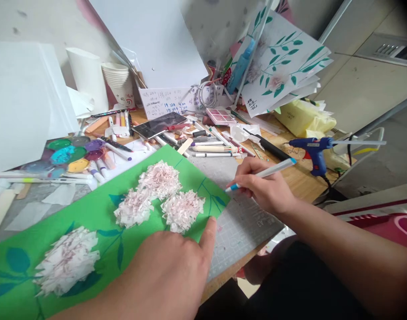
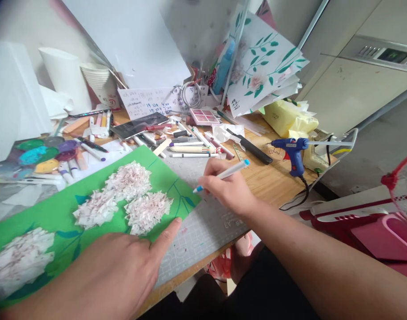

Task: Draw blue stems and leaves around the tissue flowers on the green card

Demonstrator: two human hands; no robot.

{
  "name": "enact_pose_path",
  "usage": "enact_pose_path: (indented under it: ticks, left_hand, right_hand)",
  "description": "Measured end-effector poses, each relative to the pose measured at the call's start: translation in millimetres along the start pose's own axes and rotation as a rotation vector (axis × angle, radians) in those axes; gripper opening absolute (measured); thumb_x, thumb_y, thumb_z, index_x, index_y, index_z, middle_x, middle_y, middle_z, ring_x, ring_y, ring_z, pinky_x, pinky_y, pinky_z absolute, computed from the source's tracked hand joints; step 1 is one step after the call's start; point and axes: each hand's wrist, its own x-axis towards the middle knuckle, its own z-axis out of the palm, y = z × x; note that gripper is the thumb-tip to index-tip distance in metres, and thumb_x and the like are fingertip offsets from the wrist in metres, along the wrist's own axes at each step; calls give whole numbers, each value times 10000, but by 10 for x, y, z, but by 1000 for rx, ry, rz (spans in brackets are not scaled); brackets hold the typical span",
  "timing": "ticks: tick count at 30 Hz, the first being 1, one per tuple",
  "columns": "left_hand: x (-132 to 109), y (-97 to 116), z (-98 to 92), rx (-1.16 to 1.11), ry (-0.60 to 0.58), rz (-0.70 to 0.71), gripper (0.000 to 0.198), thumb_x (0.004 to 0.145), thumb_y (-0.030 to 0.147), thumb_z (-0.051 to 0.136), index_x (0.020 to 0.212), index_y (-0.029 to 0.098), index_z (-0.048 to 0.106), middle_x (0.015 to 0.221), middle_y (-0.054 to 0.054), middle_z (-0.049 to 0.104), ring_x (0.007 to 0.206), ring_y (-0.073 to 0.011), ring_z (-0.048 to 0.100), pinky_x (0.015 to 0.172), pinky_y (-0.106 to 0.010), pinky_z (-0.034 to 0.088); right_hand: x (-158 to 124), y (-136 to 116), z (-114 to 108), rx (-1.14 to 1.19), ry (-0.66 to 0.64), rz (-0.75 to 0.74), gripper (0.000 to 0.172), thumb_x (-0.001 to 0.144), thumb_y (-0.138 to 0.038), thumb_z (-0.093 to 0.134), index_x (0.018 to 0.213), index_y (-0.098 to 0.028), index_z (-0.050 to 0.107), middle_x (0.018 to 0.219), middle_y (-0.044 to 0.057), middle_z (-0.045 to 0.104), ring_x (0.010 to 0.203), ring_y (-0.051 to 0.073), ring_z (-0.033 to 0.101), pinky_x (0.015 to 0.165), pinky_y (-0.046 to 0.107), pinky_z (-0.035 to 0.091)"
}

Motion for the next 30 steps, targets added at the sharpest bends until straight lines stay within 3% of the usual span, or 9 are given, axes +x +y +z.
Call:
enact_pose_path:
  ticks: [3, 6, 11, 14, 18, 21, 23, 26, 30]
  left_hand:
    - [-52, 14, -96, 96, -74, 53, 829, 688, -10, 502, 1482, 117, 298, 644, -38, 698, 493, -254, 644, 405, -291, 418]
    - [-150, 7, -178, 38, -49, 97, 676, 776, 46, 468, 1436, 151, 365, 746, -34, 712, 609, -259, 685, 489, -350, 509]
    - [-297, 20, -73, 152, -54, -20, 487, 836, 74, 449, 1312, 163, 504, 687, -13, 702, 562, -282, 685, 464, -400, 540]
    - [-329, 26, 36, 188, -52, -47, 548, 859, 93, 447, 1404, 144, 417, 658, -17, 701, 544, -291, 686, 461, -415, 551]
    - [-316, -10, 106, 208, -30, -74, 570, 869, 99, 449, 1435, 117, 383, 636, -35, 693, 538, -298, 685, 455, -417, 549]
    - [-302, -48, 139, 202, -20, -48, 574, 873, 107, 451, 1442, 113, 378, 612, -30, 682, 514, -283, 676, 434, -388, 529]
    - [-297, -62, 164, 197, -15, -21, 607, 854, 102, 472, 1452, 108, 364, 584, -24, 671, 487, -273, 664, 415, -362, 502]
    - [-285, -64, 199, 200, -1, 6, 664, 804, 89, 516, 1451, 91, 366, 536, -21, 650, 443, -265, 642, 369, -316, 416]
    - [-281, -69, 206, 188, 26, 44, 686, 762, 68, 536, 1432, 79, 388, 545, -9, 651, 440, -249, 635, 356, -300, 331]
  right_hand:
    - [-9, 8, -70, 16, 71, -32, 180, 856, -352, 611, 789, -201, 541, 694, -4, 635, 536, 109, 579, 513, 247, 481]
    - [-45, 4, -100, -86, 1, -4, 305, 890, -449, 582, 1032, -182, 611, 863, 77, 712, 670, 166, 668, 595, 301, 539]
    - [-131, -112, -58, -104, -6, -41, 437, 896, -496, 563, 1161, -160, 653, 944, 114, 722, 746, 194, 678, 647, 327, 549]
    - [-254, -247, 24, -54, 58, -76, 483, 915, -549, 493, 1096, -141, 678, 839, 94, 703, 678, 172, 648, 605, 308, 542]
    - [-493, -299, 269, -26, 133, -103, 367, 939, -463, 511, 881, -157, 705, 718, 55, 676, 644, 153, 635, 599, 276, 521]
    - [-565, -191, 411, -116, 256, -69, 264, 930, -392, 550, 1028, -183, 678, 896, 73, 722, 808, 183, 683, 724, 305, 529]
    - [-508, -87, 409, -227, 334, -9, 296, 934, -381, 529, 1141, -197, 633, 1055, 99, 715, 934, 218, 682, 809, 356, 517]
    - [-334, 34, 321, -298, 303, 100, 262, 931, -348, 500, 1098, -191, 627, 968, 101, 730, 808, 221, 693, 717, 368, 521]
    - [-157, 47, 257, -303, 145, 72, 123, 803, -193, 624, 924, -203, 641, 818, 29, 721, 683, 171, 656, 655, 305, 493]
